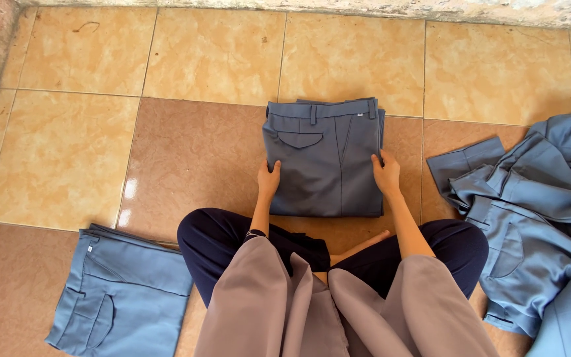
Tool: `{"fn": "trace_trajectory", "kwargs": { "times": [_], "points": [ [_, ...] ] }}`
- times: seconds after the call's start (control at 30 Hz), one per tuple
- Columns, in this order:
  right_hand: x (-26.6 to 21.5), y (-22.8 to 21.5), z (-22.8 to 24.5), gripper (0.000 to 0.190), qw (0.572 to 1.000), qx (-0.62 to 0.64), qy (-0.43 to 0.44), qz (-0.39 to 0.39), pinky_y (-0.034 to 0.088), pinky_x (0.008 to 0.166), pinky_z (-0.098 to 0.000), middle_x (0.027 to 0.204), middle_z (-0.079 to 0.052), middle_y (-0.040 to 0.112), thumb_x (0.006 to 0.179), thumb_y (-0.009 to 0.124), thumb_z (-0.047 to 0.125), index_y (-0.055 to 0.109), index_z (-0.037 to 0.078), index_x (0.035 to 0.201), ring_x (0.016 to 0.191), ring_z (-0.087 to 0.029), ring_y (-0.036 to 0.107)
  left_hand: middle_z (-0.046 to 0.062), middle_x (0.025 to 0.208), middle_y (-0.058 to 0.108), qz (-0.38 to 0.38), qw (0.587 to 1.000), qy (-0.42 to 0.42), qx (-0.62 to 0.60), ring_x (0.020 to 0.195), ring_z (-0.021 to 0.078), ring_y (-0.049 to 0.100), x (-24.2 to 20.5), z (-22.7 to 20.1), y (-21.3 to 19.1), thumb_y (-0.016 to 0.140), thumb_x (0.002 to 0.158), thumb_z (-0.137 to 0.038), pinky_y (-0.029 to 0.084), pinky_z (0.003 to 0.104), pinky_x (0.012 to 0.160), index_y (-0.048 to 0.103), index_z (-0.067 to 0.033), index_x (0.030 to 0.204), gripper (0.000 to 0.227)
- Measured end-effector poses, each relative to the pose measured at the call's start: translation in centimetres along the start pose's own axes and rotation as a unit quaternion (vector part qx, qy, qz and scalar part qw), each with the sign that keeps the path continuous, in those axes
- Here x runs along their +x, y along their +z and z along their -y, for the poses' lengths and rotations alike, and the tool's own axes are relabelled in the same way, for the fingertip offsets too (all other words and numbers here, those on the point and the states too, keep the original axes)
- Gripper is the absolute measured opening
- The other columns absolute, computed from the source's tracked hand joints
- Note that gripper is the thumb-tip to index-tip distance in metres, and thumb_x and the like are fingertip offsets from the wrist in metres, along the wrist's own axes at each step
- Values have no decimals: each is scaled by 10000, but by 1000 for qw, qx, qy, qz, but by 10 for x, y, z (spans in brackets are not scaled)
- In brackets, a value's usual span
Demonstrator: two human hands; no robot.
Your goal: The person is sitting on the floor and folding blue uniform pants into neat rectangular stacks.
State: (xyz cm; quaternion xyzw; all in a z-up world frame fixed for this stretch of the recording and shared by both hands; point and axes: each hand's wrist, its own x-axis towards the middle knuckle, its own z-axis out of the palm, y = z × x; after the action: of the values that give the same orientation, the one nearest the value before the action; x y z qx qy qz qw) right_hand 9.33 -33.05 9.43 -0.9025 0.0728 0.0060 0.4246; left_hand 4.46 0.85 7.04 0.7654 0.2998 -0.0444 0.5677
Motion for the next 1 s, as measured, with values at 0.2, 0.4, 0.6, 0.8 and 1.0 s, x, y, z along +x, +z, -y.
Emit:
{"fn": "trace_trajectory", "kwargs": {
  "times": [0.2,0.4,0.6,0.8,1.0],
  "points": [
    [-5,-18,-35,218,985,-17,-78,-155,551,756,-413,1002,-181,612,1120,577,142,694,23,1261,956,-348,658,311,1460,500,22,997,73,-17,1378,477,466,-6,-42,11,582,1056,-368,440,568,1106,438,32,1499,614],
    [6,-7,-130,345,984,87,140,-66,567,718,-387,1030,-131,713,1024,696,313,663,124,1310,918,-255,681,283,1310,621,-15,990,58,126,1253,442,600,19,19,47,629,1004,-306,531,547,1027,505,23,1387,520],
    [-10,-14,-80,507,994,-26,106,-28,571,907,-469,1227,-246,686,968,745,282,626,15,1382,1153,-373,658,288,1165,672,-43,985,47,158,1084,438,691,31,44,57,573,1010,-240,612,502,852,558,48,1268,386],
    [-29,-23,-25,554,997,-77,8,-11,496,1043,-531,1325,-325,584,993,696,226,538,-82,1425,1269,-448,564,272,1138,603,-105,983,54,141,1064,450,667,12,35,55,577,986,-177,615,486,847,538,20,1226,313],
    [-32,-27,-11,947,980,48,182,62,529,975,-550,1365,-281,589,810,884,535,482,-5,1475,1272,-417,568,273,1107,636,-77,977,-15,200,1047,440,686,1,1,56,553,972,-436,557,514,884,503,-7,1249,513]
  ]
}}
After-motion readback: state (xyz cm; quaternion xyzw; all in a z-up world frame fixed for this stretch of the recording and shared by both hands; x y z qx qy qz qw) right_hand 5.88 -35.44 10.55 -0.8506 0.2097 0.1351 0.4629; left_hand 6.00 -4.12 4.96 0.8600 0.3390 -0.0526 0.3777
